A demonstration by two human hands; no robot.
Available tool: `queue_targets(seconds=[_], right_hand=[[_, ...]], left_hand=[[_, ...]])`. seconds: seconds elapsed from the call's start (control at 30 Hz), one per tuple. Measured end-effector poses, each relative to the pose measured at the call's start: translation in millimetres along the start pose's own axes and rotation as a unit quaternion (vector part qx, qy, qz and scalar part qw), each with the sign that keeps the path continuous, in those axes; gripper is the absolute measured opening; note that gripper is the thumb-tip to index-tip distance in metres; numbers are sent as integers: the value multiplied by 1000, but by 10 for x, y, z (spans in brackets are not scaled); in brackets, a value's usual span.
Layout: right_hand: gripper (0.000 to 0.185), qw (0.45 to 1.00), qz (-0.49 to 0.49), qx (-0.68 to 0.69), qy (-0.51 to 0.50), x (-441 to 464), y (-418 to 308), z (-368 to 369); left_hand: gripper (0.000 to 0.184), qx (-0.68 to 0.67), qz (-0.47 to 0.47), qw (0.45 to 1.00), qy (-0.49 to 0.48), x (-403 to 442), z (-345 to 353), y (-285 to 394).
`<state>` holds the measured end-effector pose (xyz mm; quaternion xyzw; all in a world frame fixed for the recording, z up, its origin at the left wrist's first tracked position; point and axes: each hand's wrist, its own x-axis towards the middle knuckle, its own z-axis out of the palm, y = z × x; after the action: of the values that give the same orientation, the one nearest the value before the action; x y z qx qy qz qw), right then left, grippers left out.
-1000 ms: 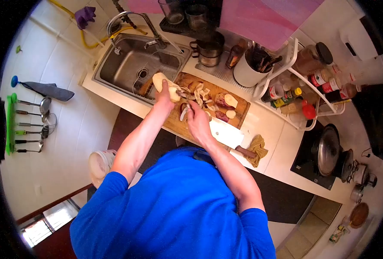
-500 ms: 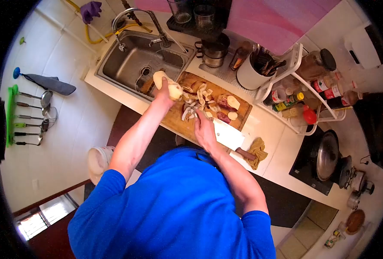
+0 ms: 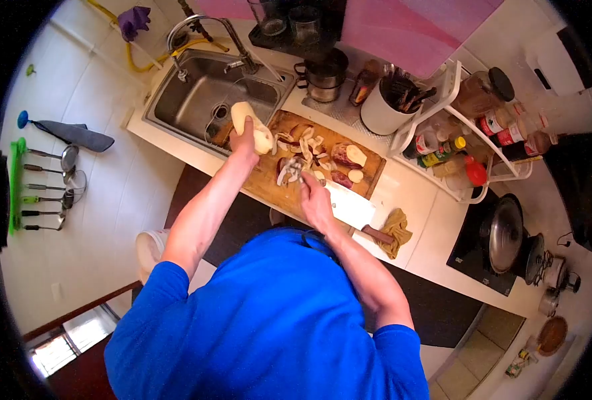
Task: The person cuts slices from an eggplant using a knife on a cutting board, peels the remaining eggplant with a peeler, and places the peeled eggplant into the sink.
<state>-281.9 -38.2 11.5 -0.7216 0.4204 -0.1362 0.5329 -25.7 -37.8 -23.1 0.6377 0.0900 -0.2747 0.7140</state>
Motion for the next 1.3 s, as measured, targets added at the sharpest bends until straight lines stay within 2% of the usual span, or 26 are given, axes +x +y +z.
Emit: queue_targets(seconds=[0.03, 0.13, 0.27, 0.3, 0.37, 0.4, 0.5, 0.57, 0.6, 0.63, 0.7, 0.83, 0.9, 0.93, 1.0, 1.03, 1.07, 1.13, 1.17, 1.2, 1.27, 1.3], right_hand=[[38, 999, 21, -33, -18, 24, -292, -125], [38, 999, -31, -8, 13, 290, -537, -149], [37, 997, -76, 12, 31, 406, -542, 3], [37, 995, -90, 16, 28, 292, -529, 46], [36, 989, -150, 5, 12, 67, -318, 115], [36, 989, -150, 5, 14, -43, -262, 110], [37, 999, 37, -10, -16, -170, -342, -48], [38, 1000, 8, 17, 0, 11, -266, -91], [38, 999, -17, 34, 12, 154, -213, -76], [39, 998, 22, 50, -12, 213, -402, -147], [39, 999, 7, 45, -6, 401, -484, -146], [37, 998, -60, 30, 18, 297, -462, 16], [38, 996, -84, 0, 8, 46, -420, 48], [39, 996, -84, -20, -7, -52, -386, 41], [39, 999, -44, -15, 7, -110, -275, 41], [40, 993, -107, -13, 50, -34, -230, 67], [40, 993, -107, -10, 47, 29, -175, 58], [40, 1000, -9, 17, 11, 168, -448, -84], [39, 1000, -17, 13, 16, 246, -545, -119], [39, 1000, -14, 15, 20, 326, -528, -103], [39, 997, -73, 6, 34, 418, -473, -25], [39, 997, -66, 18, 38, 326, -569, 2]], left_hand=[[52, 23, 3, 1000, 12, -111, 26, 49], [50, 45, 37, 998, -24, -256, 81, 0], [53, -16, 25, 995, -91, -232, 162, -209], [53, -18, 25, 996, -88, -265, 174, -175], [53, 0, 12, 1000, 3, -374, 168, -57], [53, -27, -57, 997, 54, -294, 156, 8], [50, -49, -73, 996, 25, -158, 85, 43], [48, 34, 61, 997, -13, -210, 36, 63], [48, 38, 65, 997, -15, -216, 34, 78], [45, 44, 72, 996, -36, -247, 42, 64], [40, 17, 70, 995, -64, -329, 103, -11], [44, 7, 46, 996, -76, -403, 168, -90], [47, -38, 53, 998, -9, -215, 149, -206], [47, -40, 53, 998, -9, -197, 157, -147], [50, -30, -27, 999, 10, -179, 151, -55], [51, -9, -10, 1000, -12, -240, 134, -3], [51, -7, -9, 1000, -8, -236, 93, -30], [50, 45, 58, 997, -39, -190, 80, -83], [42, 47, 64, 996, -36, -221, 102, -97], [42, 50, 63, 996, -40, -269, 108, -97], [50, 1, 54, 994, -94, -351, 123, -138], [50, 1, 53, 994, -95, -350, 135, -163]])
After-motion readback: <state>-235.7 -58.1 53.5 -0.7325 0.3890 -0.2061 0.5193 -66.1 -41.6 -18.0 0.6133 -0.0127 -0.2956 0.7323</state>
